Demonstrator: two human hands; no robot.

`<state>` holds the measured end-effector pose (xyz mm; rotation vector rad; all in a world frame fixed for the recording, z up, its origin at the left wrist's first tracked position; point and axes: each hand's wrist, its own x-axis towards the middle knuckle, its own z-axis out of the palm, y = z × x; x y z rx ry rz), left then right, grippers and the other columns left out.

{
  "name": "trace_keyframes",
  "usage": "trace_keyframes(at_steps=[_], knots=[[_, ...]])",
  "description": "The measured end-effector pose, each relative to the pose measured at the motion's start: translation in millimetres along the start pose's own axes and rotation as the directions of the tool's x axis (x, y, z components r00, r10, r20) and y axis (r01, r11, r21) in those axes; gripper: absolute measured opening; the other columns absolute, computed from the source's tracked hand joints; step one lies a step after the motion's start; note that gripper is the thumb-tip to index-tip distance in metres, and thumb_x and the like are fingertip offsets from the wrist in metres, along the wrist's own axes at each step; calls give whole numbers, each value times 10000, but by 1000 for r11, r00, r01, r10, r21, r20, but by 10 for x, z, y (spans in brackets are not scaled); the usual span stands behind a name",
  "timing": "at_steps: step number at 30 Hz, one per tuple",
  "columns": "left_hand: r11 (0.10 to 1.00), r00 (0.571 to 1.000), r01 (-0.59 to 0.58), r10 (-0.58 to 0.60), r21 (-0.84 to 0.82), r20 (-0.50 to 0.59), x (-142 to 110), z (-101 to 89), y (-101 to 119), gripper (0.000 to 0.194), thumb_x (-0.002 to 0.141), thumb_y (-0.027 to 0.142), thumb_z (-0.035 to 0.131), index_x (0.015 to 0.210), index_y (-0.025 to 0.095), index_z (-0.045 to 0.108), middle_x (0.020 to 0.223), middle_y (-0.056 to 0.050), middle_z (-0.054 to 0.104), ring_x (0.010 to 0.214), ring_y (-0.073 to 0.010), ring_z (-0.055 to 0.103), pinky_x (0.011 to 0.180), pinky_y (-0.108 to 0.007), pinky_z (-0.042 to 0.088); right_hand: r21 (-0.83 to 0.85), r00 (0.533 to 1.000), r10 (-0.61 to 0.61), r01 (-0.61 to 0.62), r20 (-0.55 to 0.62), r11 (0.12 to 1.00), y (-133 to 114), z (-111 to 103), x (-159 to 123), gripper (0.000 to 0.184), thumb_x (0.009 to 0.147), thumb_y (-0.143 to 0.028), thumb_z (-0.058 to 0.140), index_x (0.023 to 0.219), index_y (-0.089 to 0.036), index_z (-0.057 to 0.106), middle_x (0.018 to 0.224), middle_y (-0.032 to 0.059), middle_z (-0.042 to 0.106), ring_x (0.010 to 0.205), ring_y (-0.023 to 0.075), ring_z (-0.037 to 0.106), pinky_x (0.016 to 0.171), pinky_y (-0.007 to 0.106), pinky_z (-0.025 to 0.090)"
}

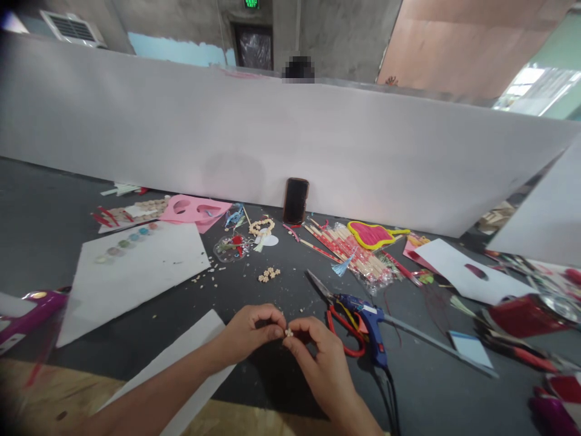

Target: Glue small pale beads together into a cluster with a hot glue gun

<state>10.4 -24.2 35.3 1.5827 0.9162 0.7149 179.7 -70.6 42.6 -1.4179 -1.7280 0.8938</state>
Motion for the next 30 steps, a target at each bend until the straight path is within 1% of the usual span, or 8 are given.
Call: trace_keyframes(at_steps=[3, 5, 9, 14, 24, 30], knots=[[988, 997, 63, -56, -141, 51, -5, 7, -21, 280, 737, 396, 576, 739, 126, 649, 629, 3, 598, 605, -107, 494, 581, -192, 355, 8, 1000, -14, 13, 11, 1000, 5, -3, -7, 82, 793, -246, 550, 841, -215, 608, 783, 16, 647, 719, 152, 597, 651, 234, 466], [979, 995, 81, -68, -188, 72, -10, 6, -27, 317, 733, 424, 573, 720, 115, 644, 632, -5, 603, 596, -106, 494, 572, -192, 358, 15, 999, -29, 29, 25, 999, 5, -5, -15, 82, 800, -239, 546, 846, -215, 609, 790, 13, 646, 725, 146, 595, 663, 231, 462], [973, 993, 96, -78, -209, 92, -18, 0, -17, 338, 723, 432, 585, 687, 101, 643, 623, -15, 608, 581, -103, 495, 551, -189, 356, 2, 997, -63, 63, 38, 998, -7, -7, -23, 80, 804, -215, 538, 838, -216, 611, 781, 4, 644, 726, 140, 594, 667, 227, 455], [968, 990, 111, -88, -227, 106, -21, -5, -6, 331, 718, 420, 594, 670, 97, 648, 606, -18, 603, 588, -106, 508, 566, -192, 375, -14, 995, -85, 86, 56, 996, -17, -2, -7, 84, 817, -225, 523, 833, -215, 604, 782, 9, 646, 731, 146, 597, 676, 236, 456], [954, 986, 125, -90, -272, 139, -21, -15, 3, 317, 687, 419, 629, 661, 104, 651, 601, -15, 607, 590, -107, 522, 585, -193, 395, -39, 993, -110, 112, 50, 993, -19, -4, -9, 89, 821, -222, 518, 834, -212, 606, 778, 20, 648, 721, 148, 597, 667, 242, 461], [939, 984, 139, -95, -316, 151, -9, -8, -44, 344, 668, 451, 641, 680, 107, 654, 616, -20, 616, 606, -115, 531, 600, -200, 398, -47, 992, -123, 125, 40, 991, -18, -2, -16, 83, 816, -225, 523, 815, -214, 605, 766, 15, 650, 707, 145, 601, 655, 236, 461]])
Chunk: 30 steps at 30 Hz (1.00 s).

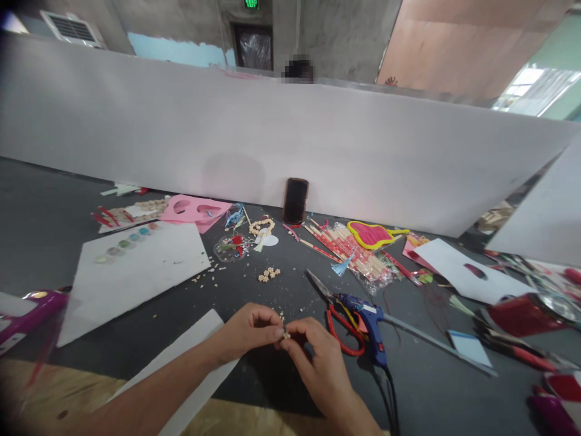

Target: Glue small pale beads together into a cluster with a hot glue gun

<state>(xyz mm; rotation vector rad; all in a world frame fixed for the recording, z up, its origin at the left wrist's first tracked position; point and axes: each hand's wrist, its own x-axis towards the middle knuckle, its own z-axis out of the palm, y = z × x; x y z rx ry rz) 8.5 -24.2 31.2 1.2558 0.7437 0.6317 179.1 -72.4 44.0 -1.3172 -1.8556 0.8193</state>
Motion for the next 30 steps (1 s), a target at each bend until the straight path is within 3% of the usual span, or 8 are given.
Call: trace_keyframes(at_steps=[30], knots=[[998, 999, 9, -12, -69, -45, 11, 28, -27, 313, 667, 417, 653, 673, 104, 654, 608, -15, 618, 592, -111, 525, 596, -210, 386, -31, 1000, 1, -2, -23, 1000, 16, 17, 11, 71, 812, -226, 534, 788, -207, 598, 742, 14, 640, 688, 144, 594, 637, 238, 454]])
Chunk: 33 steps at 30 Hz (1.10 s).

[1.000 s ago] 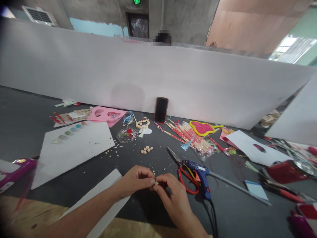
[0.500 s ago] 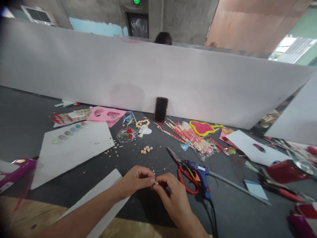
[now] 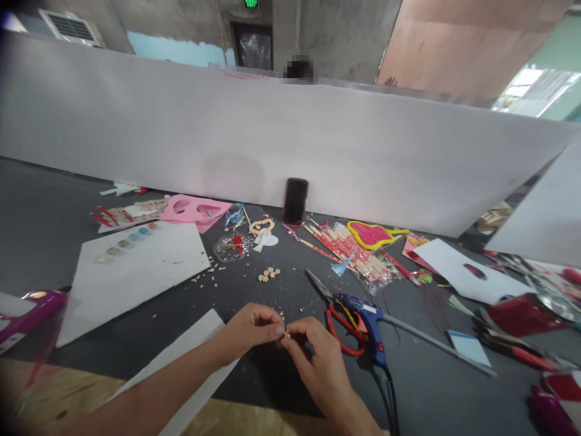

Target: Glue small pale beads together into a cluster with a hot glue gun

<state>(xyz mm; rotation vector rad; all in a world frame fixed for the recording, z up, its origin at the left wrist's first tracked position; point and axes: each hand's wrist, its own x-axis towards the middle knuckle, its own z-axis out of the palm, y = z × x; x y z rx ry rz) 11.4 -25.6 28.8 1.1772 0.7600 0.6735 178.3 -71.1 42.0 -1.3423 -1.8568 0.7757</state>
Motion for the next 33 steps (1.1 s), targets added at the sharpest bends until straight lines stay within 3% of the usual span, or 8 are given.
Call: trace_keyframes(at_steps=[10, 24, 29, 33], knots=[[999, 1000, 5, -5, -42, -5, 6, 12, -24, 296, 669, 393, 659, 668, 97, 656, 614, -21, 628, 594, -110, 531, 596, -206, 385, 20, 1000, -2, 2, -5, 1000, 25, 8, -3, 69, 812, -221, 538, 787, -204, 601, 739, 12, 634, 688, 138, 585, 635, 233, 445], [998, 996, 12, -6, -67, 94, 0, -54, -3, 275, 678, 371, 664, 680, 96, 666, 620, -30, 633, 616, -120, 552, 633, -216, 403, 175, 996, 57, -69, 75, 982, 33, 8, 5, 75, 808, -197, 541, 808, -217, 613, 769, 3, 651, 736, 144, 598, 684, 231, 443], [994, 995, 15, -4, -112, 99, -15, -46, 12, 248, 690, 348, 660, 685, 100, 668, 613, -25, 633, 612, -112, 552, 647, -213, 400, 222, 996, 80, -88, 41, 971, 48, 23, -15, 159, 786, -173, 562, 935, -227, 581, 802, -6, 656, 734, 136, 598, 678, 219, 451], [993, 996, 25, -16, -113, 83, -16, -35, 31, 244, 692, 344, 659, 692, 101, 670, 612, -24, 636, 612, -109, 553, 651, -210, 397, 184, 995, 64, -77, 77, 980, 35, 3, -9, 70, 810, -194, 541, 840, -215, 600, 785, -1, 652, 749, 137, 599, 697, 225, 443]])
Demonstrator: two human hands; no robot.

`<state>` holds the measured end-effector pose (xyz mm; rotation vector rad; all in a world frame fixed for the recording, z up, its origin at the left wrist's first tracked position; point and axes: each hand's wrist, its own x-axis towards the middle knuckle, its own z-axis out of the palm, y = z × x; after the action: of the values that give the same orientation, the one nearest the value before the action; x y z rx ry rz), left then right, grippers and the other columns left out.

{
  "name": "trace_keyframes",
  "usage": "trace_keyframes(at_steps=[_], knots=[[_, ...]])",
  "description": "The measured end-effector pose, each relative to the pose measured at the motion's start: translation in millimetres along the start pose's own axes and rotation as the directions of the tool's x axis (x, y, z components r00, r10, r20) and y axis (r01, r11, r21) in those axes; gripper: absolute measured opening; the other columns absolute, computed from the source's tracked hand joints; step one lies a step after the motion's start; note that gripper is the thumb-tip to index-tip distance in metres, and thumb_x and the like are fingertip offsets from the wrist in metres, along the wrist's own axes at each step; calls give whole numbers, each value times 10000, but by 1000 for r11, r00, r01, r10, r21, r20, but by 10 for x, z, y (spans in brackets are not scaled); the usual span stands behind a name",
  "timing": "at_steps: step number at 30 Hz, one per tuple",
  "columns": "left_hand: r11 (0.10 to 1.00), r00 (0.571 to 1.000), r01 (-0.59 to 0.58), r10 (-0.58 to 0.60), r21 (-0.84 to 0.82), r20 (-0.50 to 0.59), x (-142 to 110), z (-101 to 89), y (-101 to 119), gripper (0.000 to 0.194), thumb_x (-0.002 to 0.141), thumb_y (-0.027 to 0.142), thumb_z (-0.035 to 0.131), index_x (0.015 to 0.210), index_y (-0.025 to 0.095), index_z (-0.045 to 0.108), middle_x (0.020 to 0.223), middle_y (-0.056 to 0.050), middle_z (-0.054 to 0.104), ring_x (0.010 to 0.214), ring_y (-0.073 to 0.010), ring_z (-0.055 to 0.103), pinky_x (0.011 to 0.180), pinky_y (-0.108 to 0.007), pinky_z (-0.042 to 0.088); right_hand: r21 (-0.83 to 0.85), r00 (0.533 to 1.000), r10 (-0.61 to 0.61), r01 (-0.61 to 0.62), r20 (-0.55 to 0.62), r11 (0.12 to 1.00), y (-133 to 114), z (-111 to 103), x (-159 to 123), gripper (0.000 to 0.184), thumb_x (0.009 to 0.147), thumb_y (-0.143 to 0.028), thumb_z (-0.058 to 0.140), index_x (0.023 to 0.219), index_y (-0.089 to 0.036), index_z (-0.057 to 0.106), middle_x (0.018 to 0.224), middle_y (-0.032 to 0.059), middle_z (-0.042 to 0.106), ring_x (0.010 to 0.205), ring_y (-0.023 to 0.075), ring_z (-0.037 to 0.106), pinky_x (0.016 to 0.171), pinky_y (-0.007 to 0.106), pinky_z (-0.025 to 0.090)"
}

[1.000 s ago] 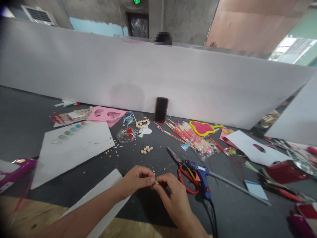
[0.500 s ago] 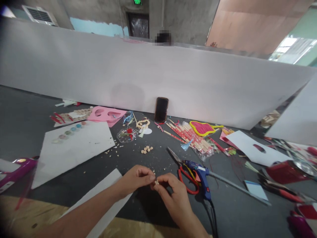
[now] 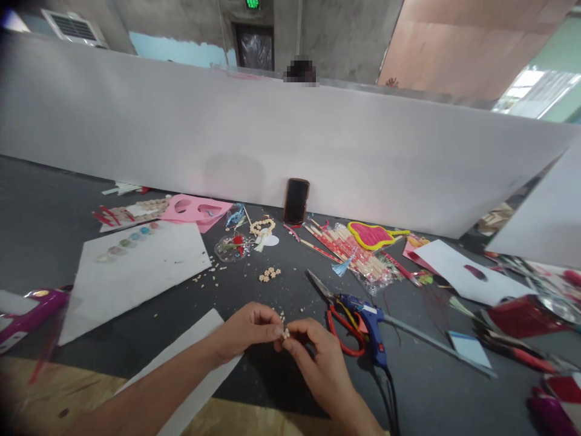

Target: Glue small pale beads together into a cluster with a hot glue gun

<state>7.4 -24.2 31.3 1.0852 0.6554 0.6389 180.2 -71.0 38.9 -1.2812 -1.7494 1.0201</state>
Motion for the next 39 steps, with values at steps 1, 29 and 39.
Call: trace_keyframes(at_steps=[1, 29, 39], knots=[[1000, 1000, 2, -2, 2, -2, 2, 2, 1, 244, 689, 345, 662, 686, 101, 668, 609, -23, 635, 609, -108, 552, 649, -210, 396, -9, 1000, -5, 5, -1, 1000, -6, -4, 3, 69, 815, -201, 537, 833, -214, 602, 780, -2, 650, 745, 136, 598, 694, 224, 441], [1000, 999, 18, -18, 18, -41, -7, 11, 33, 327, 651, 431, 667, 690, 107, 670, 632, -39, 648, 633, -132, 559, 658, -228, 397, 43, 999, 18, -17, -40, 999, -33, -7, 3, 109, 830, -263, 517, 854, -207, 607, 795, 30, 661, 743, 160, 609, 680, 248, 467], [999, 999, 36, -36, 34, -16, -8, -2, 28, 295, 635, 398, 689, 682, 106, 678, 615, -32, 651, 613, -126, 556, 656, -228, 398, -22, 998, -52, 52, -16, 998, -31, -7, 5, 112, 830, -236, 523, 864, -215, 628, 756, 13, 650, 720, 148, 597, 664, 246, 451]])
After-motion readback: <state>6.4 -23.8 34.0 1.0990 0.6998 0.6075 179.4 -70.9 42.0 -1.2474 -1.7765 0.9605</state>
